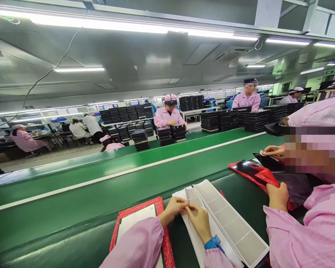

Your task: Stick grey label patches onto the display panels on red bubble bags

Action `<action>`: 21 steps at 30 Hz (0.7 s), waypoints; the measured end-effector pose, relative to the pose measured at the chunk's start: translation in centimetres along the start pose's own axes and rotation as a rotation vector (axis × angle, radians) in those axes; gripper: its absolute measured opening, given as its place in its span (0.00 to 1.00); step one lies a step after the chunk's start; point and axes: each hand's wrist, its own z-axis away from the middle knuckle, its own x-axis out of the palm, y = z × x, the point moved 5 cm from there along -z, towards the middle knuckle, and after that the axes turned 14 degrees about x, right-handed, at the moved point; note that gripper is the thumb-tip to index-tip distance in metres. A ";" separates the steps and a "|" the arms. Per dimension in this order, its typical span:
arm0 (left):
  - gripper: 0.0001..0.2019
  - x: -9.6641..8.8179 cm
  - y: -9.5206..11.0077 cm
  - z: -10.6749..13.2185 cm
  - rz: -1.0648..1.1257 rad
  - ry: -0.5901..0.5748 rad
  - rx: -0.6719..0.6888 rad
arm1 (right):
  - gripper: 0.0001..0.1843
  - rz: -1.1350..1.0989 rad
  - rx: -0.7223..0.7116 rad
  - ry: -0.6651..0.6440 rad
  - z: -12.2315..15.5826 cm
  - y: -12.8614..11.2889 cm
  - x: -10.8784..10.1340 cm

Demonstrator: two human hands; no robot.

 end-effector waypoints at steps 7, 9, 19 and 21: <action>0.08 0.2 -0.2 -0.3 -0.060 -0.106 0.036 | 0.22 -0.141 0.046 -0.063 -0.2 0.1 -0.3; 0.08 0.2 -0.2 -0.4 -0.058 -0.119 0.053 | 0.23 -0.177 0.057 -0.083 -0.3 0.2 -0.4; 0.15 0.8 0.5 -0.1 -0.018 -0.137 0.114 | 0.27 -0.297 0.133 -0.058 -0.6 0.3 -1.1; 0.21 1.1 0.9 0.2 -0.016 -0.126 0.135 | 0.28 -0.319 0.140 -0.066 -0.5 0.2 -1.3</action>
